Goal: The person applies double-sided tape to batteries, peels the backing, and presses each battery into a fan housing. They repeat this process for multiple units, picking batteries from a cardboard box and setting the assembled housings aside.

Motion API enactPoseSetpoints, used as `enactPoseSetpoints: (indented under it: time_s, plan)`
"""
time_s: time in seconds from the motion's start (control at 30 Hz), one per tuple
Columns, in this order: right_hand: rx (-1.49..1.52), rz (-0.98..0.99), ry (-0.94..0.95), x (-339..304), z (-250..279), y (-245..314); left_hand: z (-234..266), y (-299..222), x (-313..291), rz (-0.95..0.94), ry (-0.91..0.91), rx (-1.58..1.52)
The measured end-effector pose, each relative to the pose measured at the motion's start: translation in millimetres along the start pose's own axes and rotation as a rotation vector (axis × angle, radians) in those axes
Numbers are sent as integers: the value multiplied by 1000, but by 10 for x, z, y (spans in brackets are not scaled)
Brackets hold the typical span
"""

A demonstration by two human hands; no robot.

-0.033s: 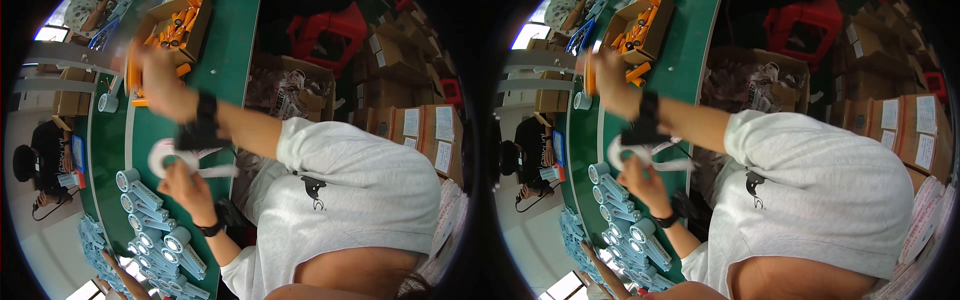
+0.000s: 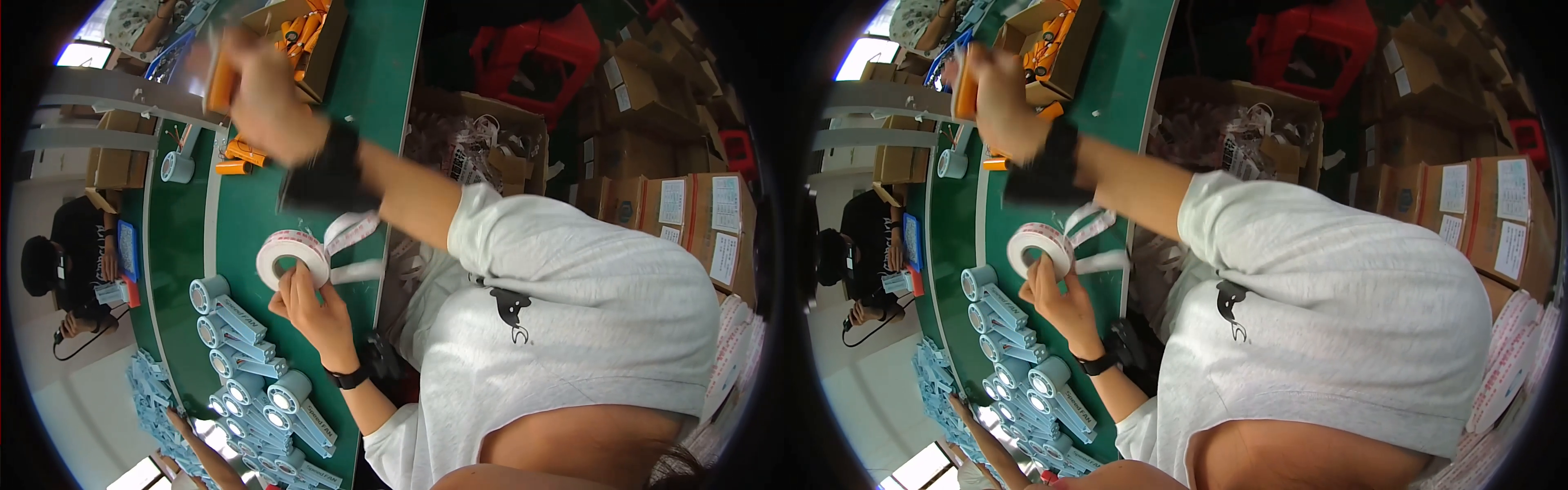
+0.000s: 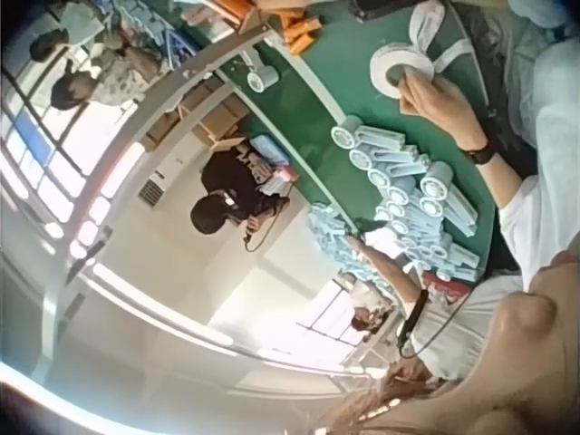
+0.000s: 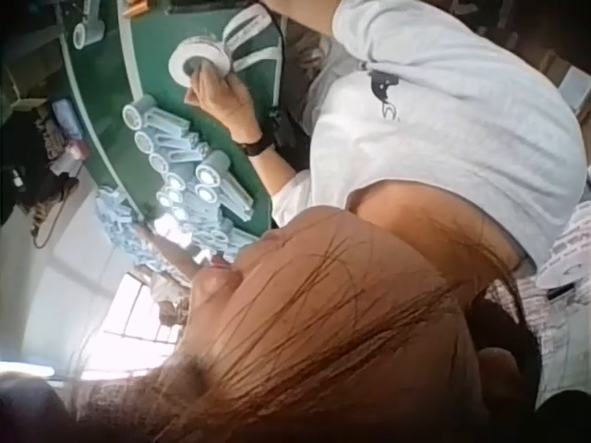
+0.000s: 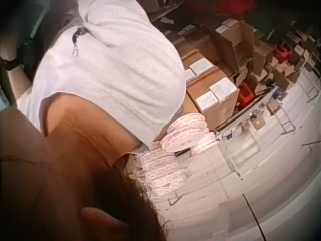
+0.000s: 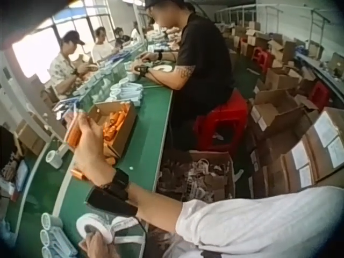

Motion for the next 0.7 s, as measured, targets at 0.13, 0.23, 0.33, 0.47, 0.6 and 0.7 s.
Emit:
enactPoseSetpoints:
  time_s: [0.13,0.23,0.33,0.47,0.6,0.7]
  plan:
    - [-55,-134,181,-5,-86,-20,-117,159,279,-29,155,-102]
    - [-488,-213,432,-180,51,18,-22,393,482,178,318,-220]
    - [-762,-388,574,-380,104,204,513,750,701,-75,54,70]
    - [-612,-603,465,-568,261,140,591,1552,643,-272,352,647]
    - [-435,-890,375,-713,327,6,502,1912,767,82,822,90]
    - [-646,-820,583,-728,222,80,367,1555,714,132,769,56]
Point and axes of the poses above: each hand's wrist, its own x-axis towards the middle knuckle, its own z-axis out of the back of the hand, y = z × x, the point moved 2 cm from there along x, towards the middle knuckle, and after that the axes turned 11 degrees about x, right-handed, at the moved point
